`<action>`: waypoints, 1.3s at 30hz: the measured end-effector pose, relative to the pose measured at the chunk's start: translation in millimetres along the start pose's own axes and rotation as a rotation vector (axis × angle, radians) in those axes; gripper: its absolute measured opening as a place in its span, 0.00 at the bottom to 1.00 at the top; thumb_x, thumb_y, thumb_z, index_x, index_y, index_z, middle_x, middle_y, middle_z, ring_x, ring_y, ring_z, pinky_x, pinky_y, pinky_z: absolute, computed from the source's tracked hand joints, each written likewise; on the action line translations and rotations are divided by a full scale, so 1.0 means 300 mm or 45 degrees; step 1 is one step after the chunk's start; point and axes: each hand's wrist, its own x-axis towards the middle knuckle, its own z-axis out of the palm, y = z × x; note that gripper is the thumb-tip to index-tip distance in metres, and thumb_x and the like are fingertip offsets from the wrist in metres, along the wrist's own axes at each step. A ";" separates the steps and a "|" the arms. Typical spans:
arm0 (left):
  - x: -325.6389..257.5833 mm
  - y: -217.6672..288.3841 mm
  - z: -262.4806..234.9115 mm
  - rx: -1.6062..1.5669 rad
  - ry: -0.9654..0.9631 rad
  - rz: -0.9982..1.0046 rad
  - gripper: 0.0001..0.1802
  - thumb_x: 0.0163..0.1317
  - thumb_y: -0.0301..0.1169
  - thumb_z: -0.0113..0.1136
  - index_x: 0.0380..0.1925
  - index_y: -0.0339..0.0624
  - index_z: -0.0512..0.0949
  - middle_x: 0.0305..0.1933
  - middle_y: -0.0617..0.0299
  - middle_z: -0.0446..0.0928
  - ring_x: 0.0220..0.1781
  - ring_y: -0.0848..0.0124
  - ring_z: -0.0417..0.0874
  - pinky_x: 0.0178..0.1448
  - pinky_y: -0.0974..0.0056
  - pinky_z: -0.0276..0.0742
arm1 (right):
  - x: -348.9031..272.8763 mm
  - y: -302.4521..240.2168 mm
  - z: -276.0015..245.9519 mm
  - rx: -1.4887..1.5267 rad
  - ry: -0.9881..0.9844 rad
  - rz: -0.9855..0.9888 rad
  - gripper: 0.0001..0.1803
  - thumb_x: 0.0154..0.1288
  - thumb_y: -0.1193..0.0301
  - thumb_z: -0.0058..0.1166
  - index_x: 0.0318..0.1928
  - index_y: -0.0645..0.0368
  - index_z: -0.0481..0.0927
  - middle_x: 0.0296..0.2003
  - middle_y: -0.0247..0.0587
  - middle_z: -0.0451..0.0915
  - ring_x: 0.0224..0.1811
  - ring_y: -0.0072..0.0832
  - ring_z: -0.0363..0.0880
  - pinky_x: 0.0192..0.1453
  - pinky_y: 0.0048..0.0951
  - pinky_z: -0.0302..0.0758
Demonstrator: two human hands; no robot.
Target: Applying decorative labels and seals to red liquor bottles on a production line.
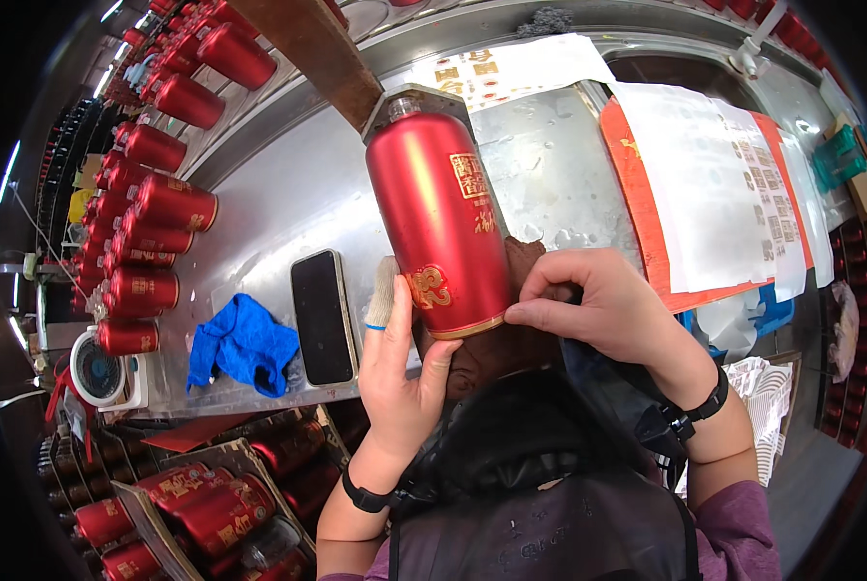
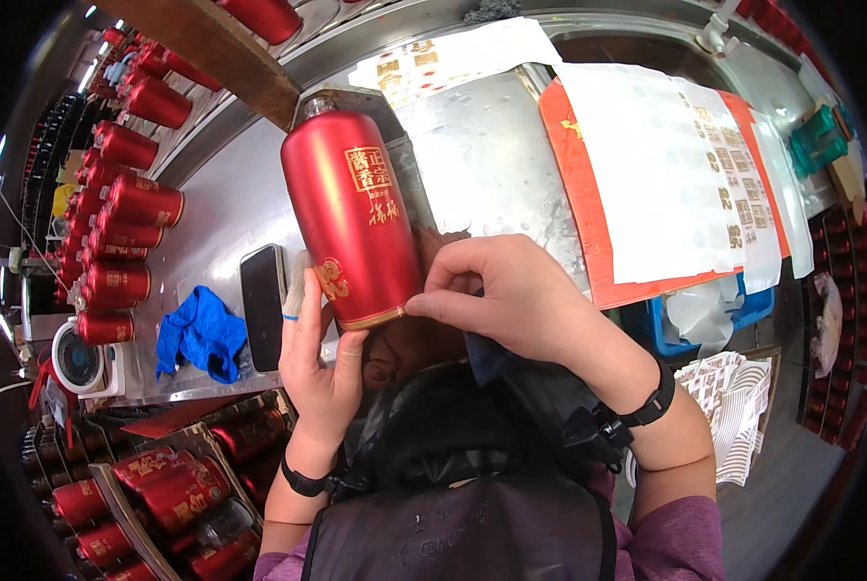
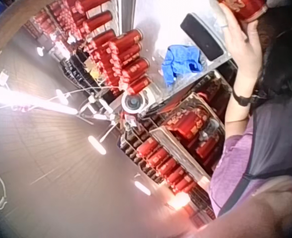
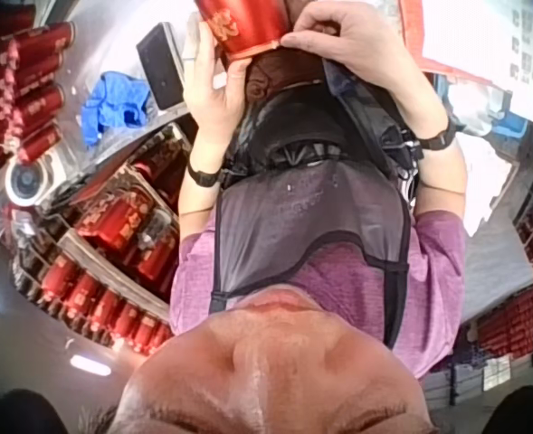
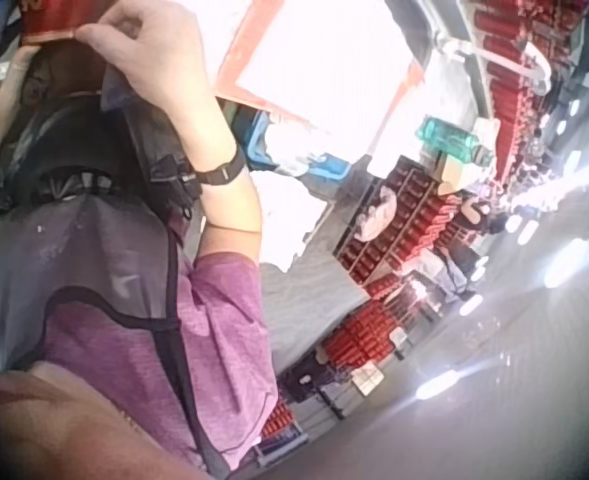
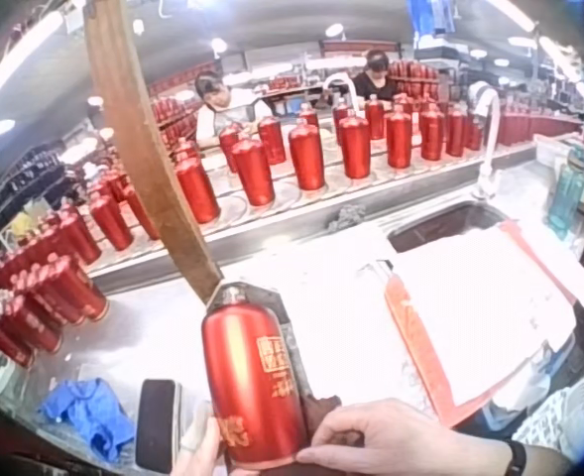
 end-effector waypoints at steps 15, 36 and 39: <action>0.006 0.066 0.026 0.464 0.008 0.749 0.20 0.49 0.26 0.70 0.45 0.45 0.87 0.56 0.66 0.82 0.63 0.58 0.74 0.51 0.60 0.84 | 0.018 0.030 0.006 0.099 -0.060 0.049 0.09 0.63 0.70 0.68 0.32 0.63 0.83 0.22 0.25 0.74 0.25 0.12 0.65 0.29 0.20 0.62; 0.019 0.018 0.010 0.042 0.044 0.064 0.42 0.57 0.32 0.74 0.69 0.30 0.65 0.63 0.37 0.74 0.62 0.46 0.79 0.62 0.54 0.76 | -0.005 0.017 -0.002 0.153 -0.002 0.072 0.11 0.65 0.68 0.66 0.33 0.64 0.84 0.22 0.28 0.77 0.25 0.13 0.70 0.30 0.20 0.68; 0.001 0.007 0.004 -0.006 -0.003 -0.054 0.41 0.59 0.33 0.73 0.70 0.30 0.65 0.61 0.39 0.76 0.57 0.49 0.82 0.58 0.57 0.78 | 0.003 0.017 0.017 0.176 0.023 0.042 0.08 0.63 0.72 0.68 0.32 0.63 0.84 0.22 0.24 0.73 0.25 0.11 0.64 0.29 0.19 0.61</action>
